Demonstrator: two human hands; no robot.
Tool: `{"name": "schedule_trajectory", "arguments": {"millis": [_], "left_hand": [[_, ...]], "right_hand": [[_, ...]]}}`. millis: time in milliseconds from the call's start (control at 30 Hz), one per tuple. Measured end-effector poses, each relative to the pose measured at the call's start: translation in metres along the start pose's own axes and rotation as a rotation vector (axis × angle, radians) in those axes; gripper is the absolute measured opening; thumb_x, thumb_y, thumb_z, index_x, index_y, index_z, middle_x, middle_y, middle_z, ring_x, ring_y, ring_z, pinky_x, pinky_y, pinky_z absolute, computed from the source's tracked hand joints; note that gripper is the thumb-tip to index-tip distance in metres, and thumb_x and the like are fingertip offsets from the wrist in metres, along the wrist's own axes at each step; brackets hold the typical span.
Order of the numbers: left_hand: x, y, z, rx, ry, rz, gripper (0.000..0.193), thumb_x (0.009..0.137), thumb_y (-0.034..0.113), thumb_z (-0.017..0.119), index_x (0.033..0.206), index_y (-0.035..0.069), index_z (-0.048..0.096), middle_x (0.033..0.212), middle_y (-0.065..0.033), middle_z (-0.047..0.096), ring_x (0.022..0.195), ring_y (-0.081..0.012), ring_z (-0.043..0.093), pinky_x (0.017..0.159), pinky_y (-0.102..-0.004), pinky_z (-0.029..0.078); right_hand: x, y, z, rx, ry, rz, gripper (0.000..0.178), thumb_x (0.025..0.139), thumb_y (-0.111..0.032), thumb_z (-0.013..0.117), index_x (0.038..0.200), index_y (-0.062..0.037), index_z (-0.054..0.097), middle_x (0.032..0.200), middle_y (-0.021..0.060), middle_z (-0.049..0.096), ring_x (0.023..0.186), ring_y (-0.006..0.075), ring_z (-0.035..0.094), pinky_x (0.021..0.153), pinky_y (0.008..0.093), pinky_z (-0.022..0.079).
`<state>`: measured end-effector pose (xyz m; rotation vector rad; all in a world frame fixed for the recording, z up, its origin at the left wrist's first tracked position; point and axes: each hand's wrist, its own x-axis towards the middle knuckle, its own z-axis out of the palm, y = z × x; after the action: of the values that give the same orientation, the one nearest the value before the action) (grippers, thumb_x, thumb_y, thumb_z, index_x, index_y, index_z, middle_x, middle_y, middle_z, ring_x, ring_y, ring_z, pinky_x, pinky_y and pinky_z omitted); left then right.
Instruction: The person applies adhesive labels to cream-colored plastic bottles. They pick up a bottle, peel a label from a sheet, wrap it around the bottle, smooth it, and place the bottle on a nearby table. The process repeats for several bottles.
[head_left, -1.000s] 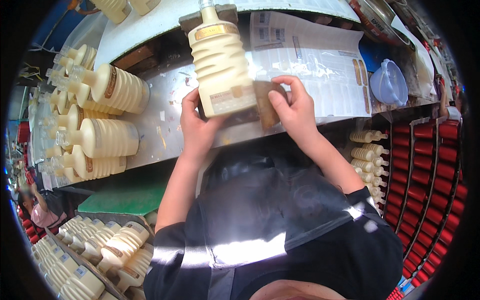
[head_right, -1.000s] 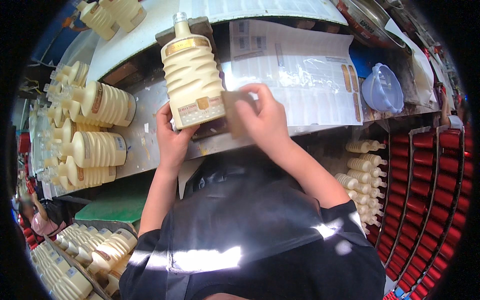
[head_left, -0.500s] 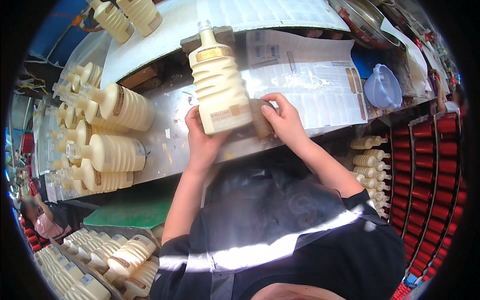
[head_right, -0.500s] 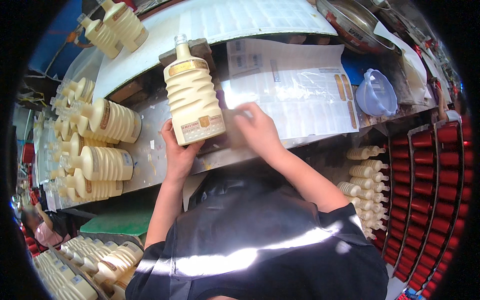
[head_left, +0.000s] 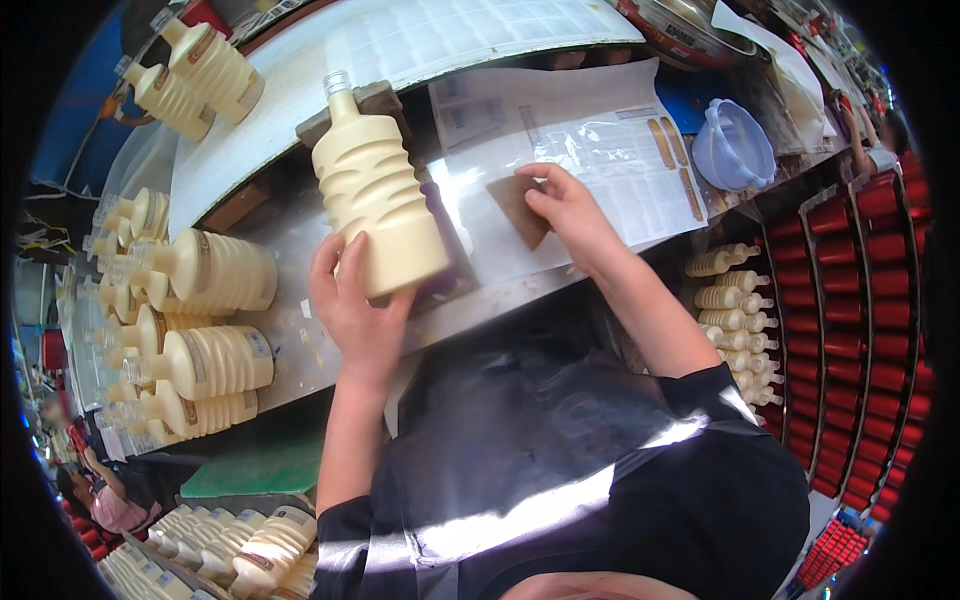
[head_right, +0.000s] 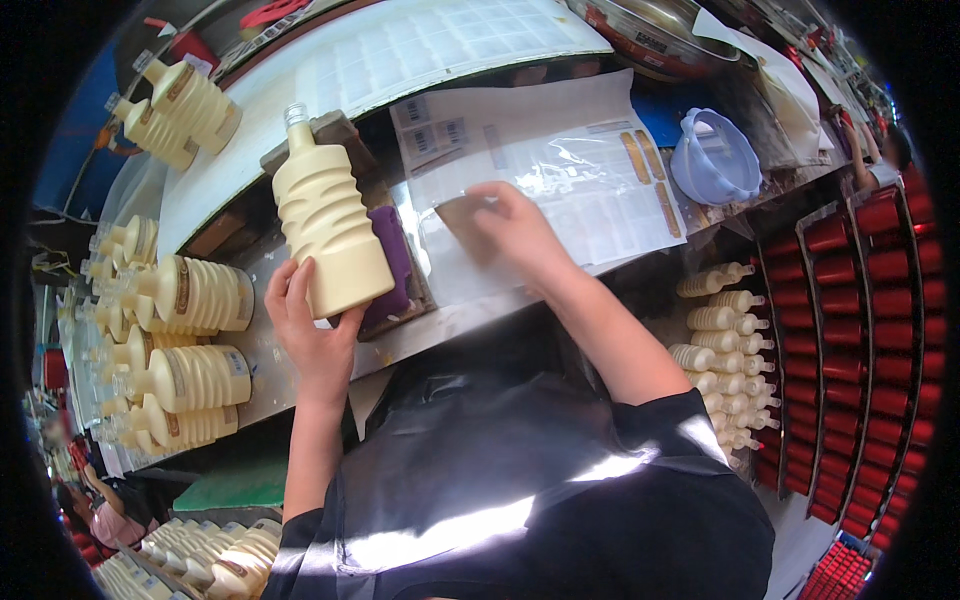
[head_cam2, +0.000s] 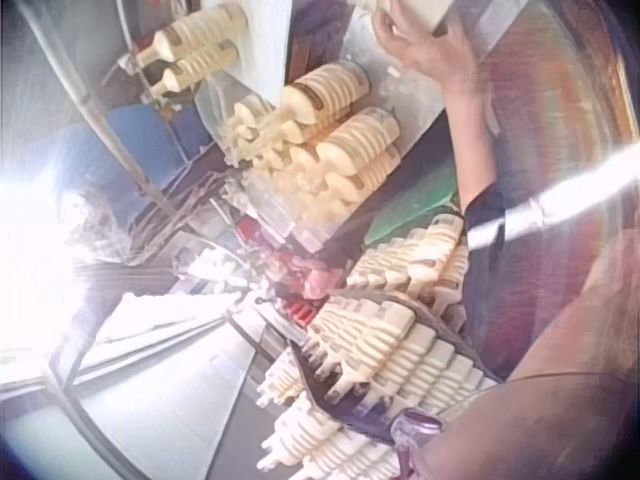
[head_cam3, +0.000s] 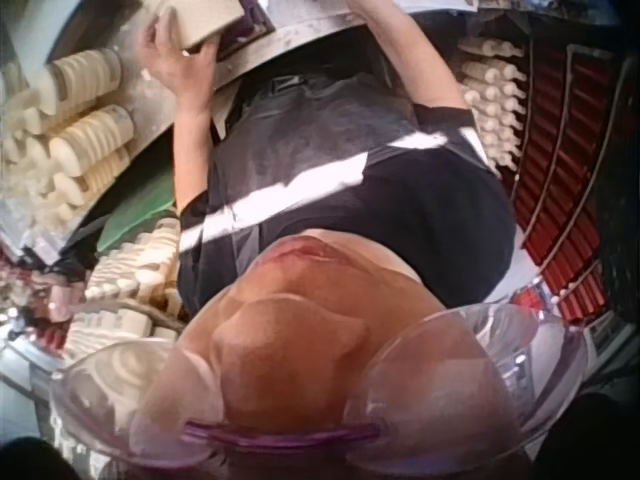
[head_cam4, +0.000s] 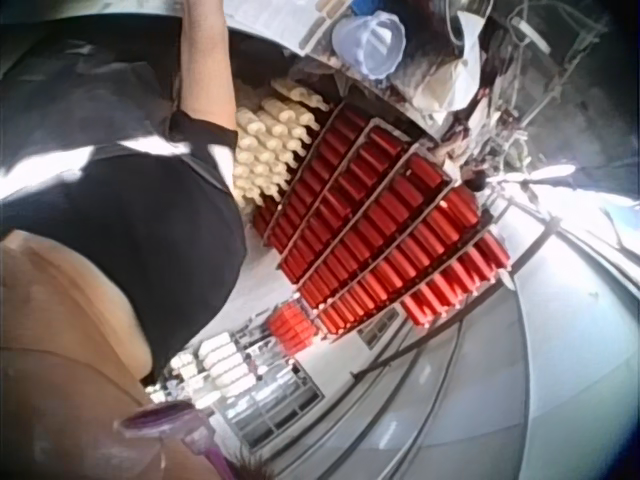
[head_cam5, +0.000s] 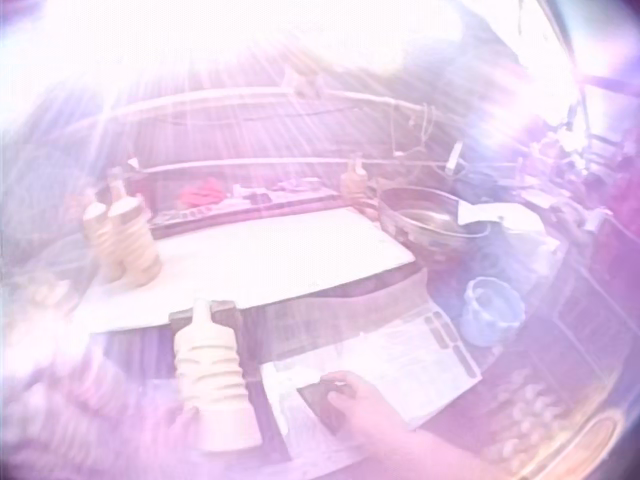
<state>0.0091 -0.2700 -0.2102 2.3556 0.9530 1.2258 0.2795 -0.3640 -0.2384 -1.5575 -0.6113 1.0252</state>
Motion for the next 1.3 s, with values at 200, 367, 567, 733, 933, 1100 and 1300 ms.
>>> {"name": "schedule_trajectory", "arguments": {"millis": [200, 367, 567, 733, 933, 1100, 1300], "left_hand": [[-0.007, -0.005, 0.009, -0.007, -0.016, -0.046, 0.071, 0.067, 0.012, 0.093, 0.131, 0.011, 0.063, 0.134, -0.0146, 0.051, 0.125, -0.0341, 0.052, 0.106, -0.0437, 0.043], [-0.007, -0.007, 0.011, 0.039, -0.017, -0.022, 0.072, 0.068, 0.011, 0.093, 0.133, 0.011, 0.062, 0.137, -0.0154, 0.049, 0.127, -0.0349, 0.051, 0.106, -0.0445, 0.042], [-0.011, -0.004, 0.014, 0.03, -0.031, -0.029, 0.071, 0.071, 0.007, 0.09, 0.134, 0.008, 0.059, 0.143, -0.0174, 0.039, 0.122, -0.0347, 0.055, 0.096, -0.0428, 0.054], [-0.014, -0.009, 0.018, 0.015, -0.021, -0.138, 0.085, 0.071, 0.016, 0.091, 0.143, 0.005, 0.047, 0.143, -0.0182, 0.039, 0.13, -0.0367, 0.046, 0.107, -0.0447, 0.045], [-0.019, -0.022, 0.026, -0.216, -0.025, -0.255, 0.092, 0.072, 0.021, 0.092, 0.146, 0.004, 0.041, 0.142, -0.0164, 0.039, 0.132, -0.0336, 0.044, 0.112, -0.044, 0.039], [-0.02, -0.021, 0.027, -0.377, -0.029, -0.335, 0.088, 0.073, 0.017, 0.092, 0.145, 0.004, 0.043, 0.139, -0.0137, 0.04, 0.128, -0.0283, 0.048, 0.109, -0.041, 0.042], [-0.016, -0.02, 0.018, -0.612, -0.092, -0.28, 0.086, 0.09, 0.028, 0.077, 0.155, 0.005, 0.025, 0.15, -0.018, 0.036, 0.133, -0.0291, 0.046, 0.112, -0.0422, 0.038]], "right_hand": [[0.054, -0.015, -0.046, -0.936, 0.148, -0.216, 0.04, 0.093, -0.017, 0.053, 0.129, -0.0073, 0.067, 0.089, 0.0215, 0.072, 0.085, 0.0309, 0.07, 0.08, 0.0403, 0.055], [0.053, -0.007, -0.04, -1.473, 0.004, -0.231, 0.048, 0.089, -0.013, 0.05, 0.134, -0.0128, 0.066, 0.091, 0.0213, 0.073, 0.086, 0.0397, 0.069, 0.079, 0.0481, 0.055], [0.054, -0.012, -0.046, -1.257, -0.088, -0.268, 0.048, 0.089, -0.01, 0.051, 0.134, -0.018, 0.066, 0.092, 0.0201, 0.073, 0.086, 0.0394, 0.069, 0.08, 0.0489, 0.055], [0.06, -0.014, -0.061, -1.458, 0.0, -0.249, 0.049, 0.09, -0.01, 0.052, 0.138, -0.014, 0.063, 0.089, 0.0209, 0.073, 0.084, 0.038, 0.07, 0.077, 0.0484, 0.055], [-0.012, 0.0, -0.09, -1.529, 0.151, -0.094, 0.049, 0.088, -0.008, 0.051, 0.136, 0.0008, 0.058, 0.085, 0.0236, 0.072, 0.082, 0.0398, 0.071, 0.075, 0.05, 0.056], [-0.078, 0.015, -0.104, -1.503, 0.252, 0.028, 0.05, 0.086, -0.007, 0.05, 0.134, 0.0031, 0.058, 0.083, 0.0249, 0.071, 0.08, 0.0414, 0.071, 0.076, 0.0528, 0.056], [-0.089, 0.055, -0.147, -0.8, 0.705, 0.069, 0.043, 0.092, -0.041, 0.069, 0.083, 0.001, 0.069, 0.068, 0.0162, 0.066, 0.065, 0.0312, 0.066, 0.066, 0.0426, 0.052]]}}
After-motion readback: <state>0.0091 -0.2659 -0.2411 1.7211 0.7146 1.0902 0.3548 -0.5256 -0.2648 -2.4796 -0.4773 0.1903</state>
